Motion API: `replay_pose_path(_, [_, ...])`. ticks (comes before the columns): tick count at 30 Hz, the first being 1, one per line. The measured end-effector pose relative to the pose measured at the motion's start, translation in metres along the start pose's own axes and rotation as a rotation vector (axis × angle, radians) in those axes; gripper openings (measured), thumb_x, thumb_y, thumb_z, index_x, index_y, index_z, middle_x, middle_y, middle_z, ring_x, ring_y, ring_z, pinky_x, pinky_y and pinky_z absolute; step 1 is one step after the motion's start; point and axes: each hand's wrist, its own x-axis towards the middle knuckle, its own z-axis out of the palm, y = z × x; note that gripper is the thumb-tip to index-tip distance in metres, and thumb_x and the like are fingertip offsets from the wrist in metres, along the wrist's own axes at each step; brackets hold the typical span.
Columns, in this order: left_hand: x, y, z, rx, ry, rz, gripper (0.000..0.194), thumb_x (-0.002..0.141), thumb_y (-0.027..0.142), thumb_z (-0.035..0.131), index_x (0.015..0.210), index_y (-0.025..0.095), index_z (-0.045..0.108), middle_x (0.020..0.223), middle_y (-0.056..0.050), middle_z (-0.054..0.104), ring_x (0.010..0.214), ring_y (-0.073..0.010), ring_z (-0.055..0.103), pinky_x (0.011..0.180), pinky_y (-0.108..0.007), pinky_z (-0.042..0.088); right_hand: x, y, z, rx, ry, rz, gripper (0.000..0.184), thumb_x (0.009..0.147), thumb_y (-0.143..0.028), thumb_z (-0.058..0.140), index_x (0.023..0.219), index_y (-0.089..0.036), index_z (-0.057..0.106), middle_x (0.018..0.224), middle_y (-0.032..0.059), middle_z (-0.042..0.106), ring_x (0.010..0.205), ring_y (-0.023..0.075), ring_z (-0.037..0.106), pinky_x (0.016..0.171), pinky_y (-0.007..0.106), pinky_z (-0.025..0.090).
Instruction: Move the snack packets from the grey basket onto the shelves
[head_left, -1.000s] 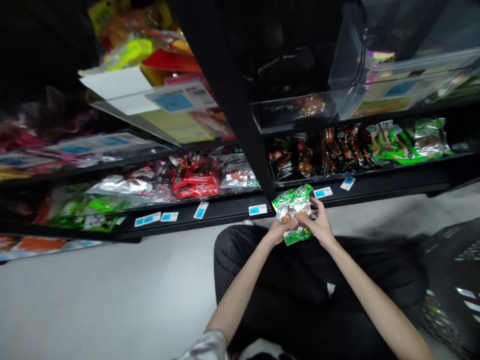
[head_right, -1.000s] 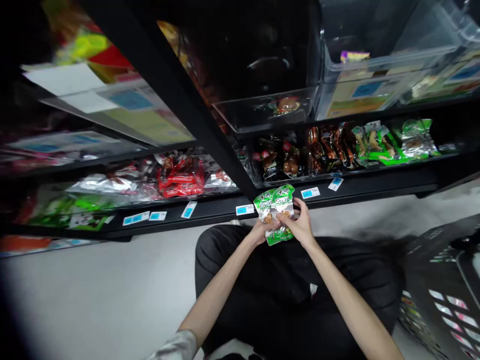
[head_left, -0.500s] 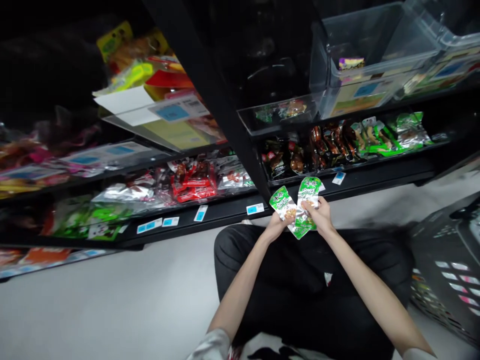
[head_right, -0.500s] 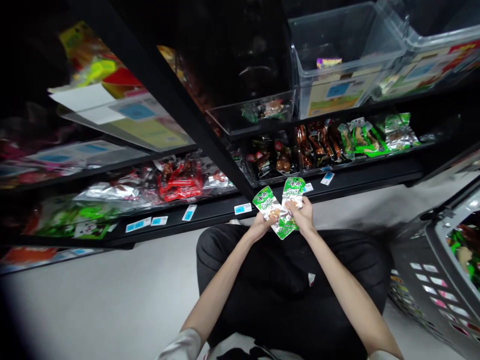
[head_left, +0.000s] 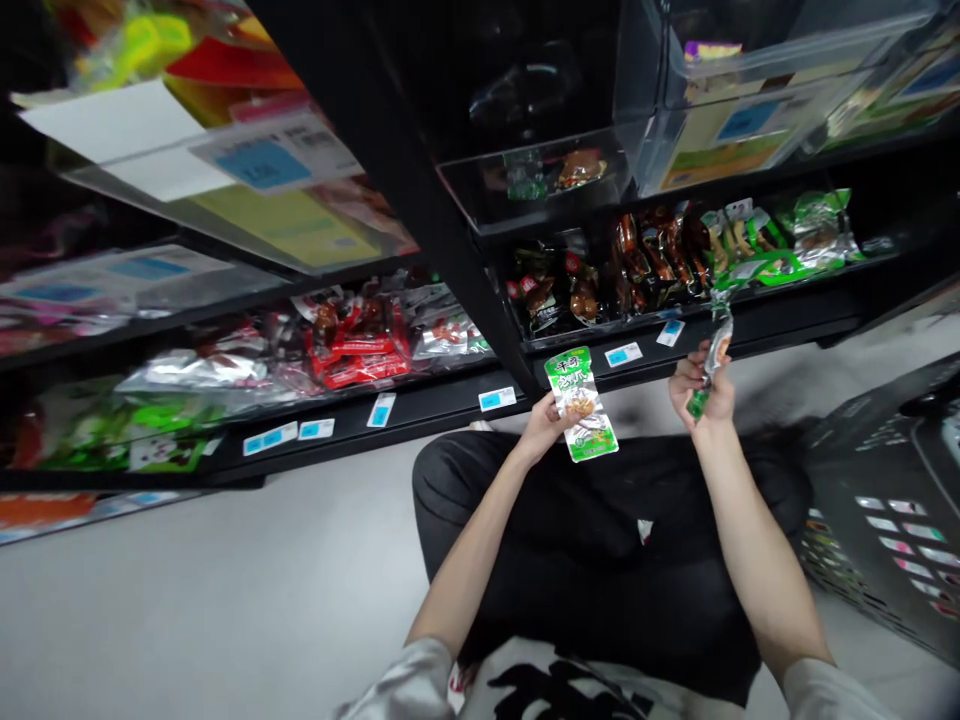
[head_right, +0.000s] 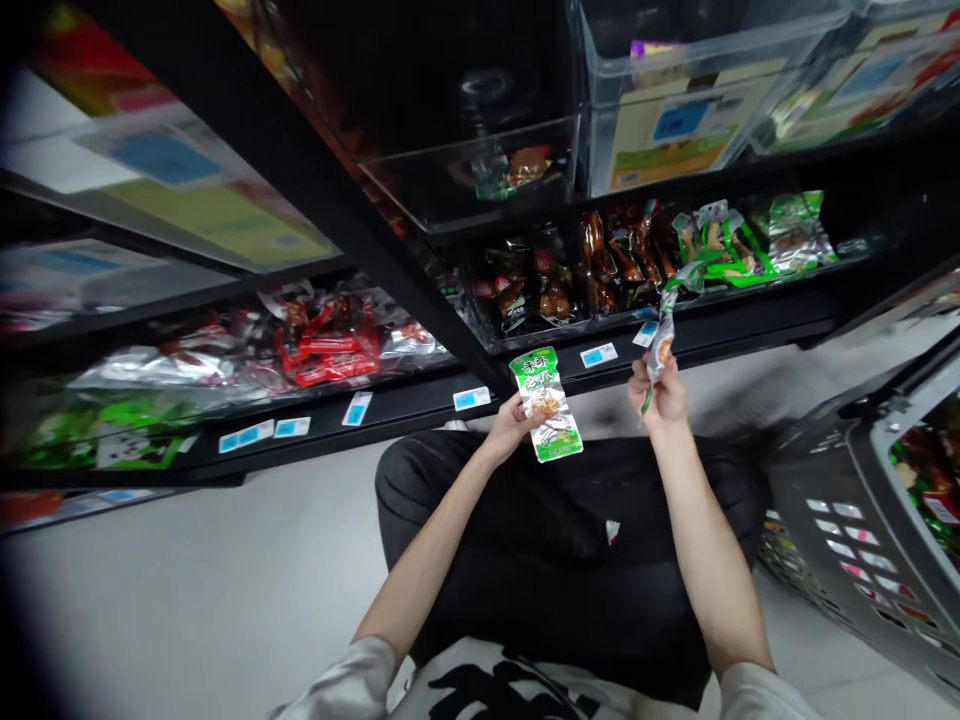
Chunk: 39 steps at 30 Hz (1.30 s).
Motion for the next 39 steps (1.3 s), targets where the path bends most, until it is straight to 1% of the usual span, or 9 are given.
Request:
replay_pose_path(5, [-0.002,0.002,0.001,0.025,-0.014,0.019,0.049,0.07,0.033,0.089,0.113,0.018,0.069,0.107,-0.007,0.078,0.094,-0.0231,0.074,0.088,-0.036,0.057,0.002,0.006,-0.001,0.06,0.014,-0.055,0.041,0.063,-0.062,0.083,0.079,-0.031,0.063,0.071,-0.0025,0.059,0.06,0.0126,0.048,0.044,0.024,0.042])
replay_pose_path(10, [-0.001,0.002,0.001,0.061,-0.026,0.032,0.048,0.072,0.032,0.088,0.114,0.017,0.069,0.107,-0.008,0.078,0.095,-0.0236,0.074,0.088,-0.036,0.058,0.002,0.015,0.014,0.051,0.054,-0.071,0.04,0.06,-0.051,0.089,0.08,-0.029,0.062,0.077,-0.004,0.062,0.066,0.0127,0.057,0.063,0.027,0.052])
replay_pose_path(15, [0.0,0.004,0.002,0.052,0.019,0.031,0.052,0.072,0.034,0.088,0.117,0.017,0.068,0.111,-0.009,0.078,0.099,-0.0258,0.074,0.09,-0.038,0.058,0.003,0.015,0.019,-0.014,0.076,-0.059,0.037,0.065,-0.049,0.084,0.087,-0.028,0.063,0.091,-0.0005,0.068,0.084,0.0188,0.064,0.077,0.035,0.054])
replay_pose_path(17, [0.0,0.004,0.002,0.052,0.033,0.025,0.053,0.07,0.034,0.088,0.117,0.017,0.069,0.11,-0.009,0.078,0.099,-0.0264,0.074,0.088,-0.038,0.059,0.003,0.013,0.015,-0.034,0.069,-0.056,0.035,0.067,-0.051,0.081,0.087,-0.029,0.063,0.089,-0.0002,0.067,0.083,0.0196,0.064,0.073,0.035,0.054])
replay_pose_path(21, [0.001,0.002,0.0,0.045,0.037,0.016,0.054,0.07,0.037,0.089,0.116,0.017,0.069,0.109,-0.01,0.078,0.097,-0.0268,0.074,0.085,-0.037,0.059,-0.001,0.008,0.007,-0.052,-0.035,-0.04,0.034,0.066,-0.053,0.08,0.081,-0.029,0.06,0.072,-0.0014,0.056,0.066,0.0162,0.054,0.059,0.031,0.047])
replay_pose_path(27, [0.004,-0.004,-0.004,0.051,0.124,0.027,0.047,0.069,0.039,0.089,0.106,0.017,0.07,0.103,-0.008,0.078,0.09,-0.0251,0.073,0.087,-0.039,0.056,-0.015,0.003,0.015,-0.104,-0.108,-0.012,0.05,0.057,-0.069,0.073,0.07,-0.028,0.048,0.057,-0.0024,0.032,0.056,0.0164,0.037,0.05,0.03,0.035])
replay_pose_path(31, [0.004,-0.005,-0.006,0.119,0.125,0.025,0.046,0.067,0.037,0.09,0.103,0.016,0.07,0.102,-0.009,0.077,0.089,-0.0255,0.073,0.087,-0.04,0.055,-0.02,0.001,0.026,-0.057,-0.151,0.04,0.048,0.05,-0.06,0.078,0.072,-0.028,0.048,0.062,-0.0023,0.033,0.056,0.0151,0.033,0.047,0.029,0.031])
replay_pose_path(35, [0.003,-0.003,-0.006,0.166,0.179,0.059,0.043,0.067,0.037,0.089,0.1,0.017,0.07,0.1,-0.008,0.078,0.089,-0.026,0.072,0.087,-0.04,0.055,-0.019,0.001,0.031,0.003,-0.18,0.05,0.041,0.054,-0.051,0.078,0.074,-0.028,0.05,0.066,-0.0013,0.035,0.059,0.0154,0.032,0.047,0.028,0.028])
replay_pose_path(39, [0.002,-0.001,-0.005,0.109,0.175,0.045,0.042,0.066,0.035,0.089,0.1,0.018,0.07,0.101,-0.007,0.077,0.09,-0.026,0.072,0.086,-0.038,0.054,-0.017,0.004,0.025,0.034,-0.144,0.018,0.038,0.056,-0.051,0.077,0.08,-0.031,0.056,0.068,-0.0007,0.04,0.059,0.0148,0.031,0.048,0.027,0.027])
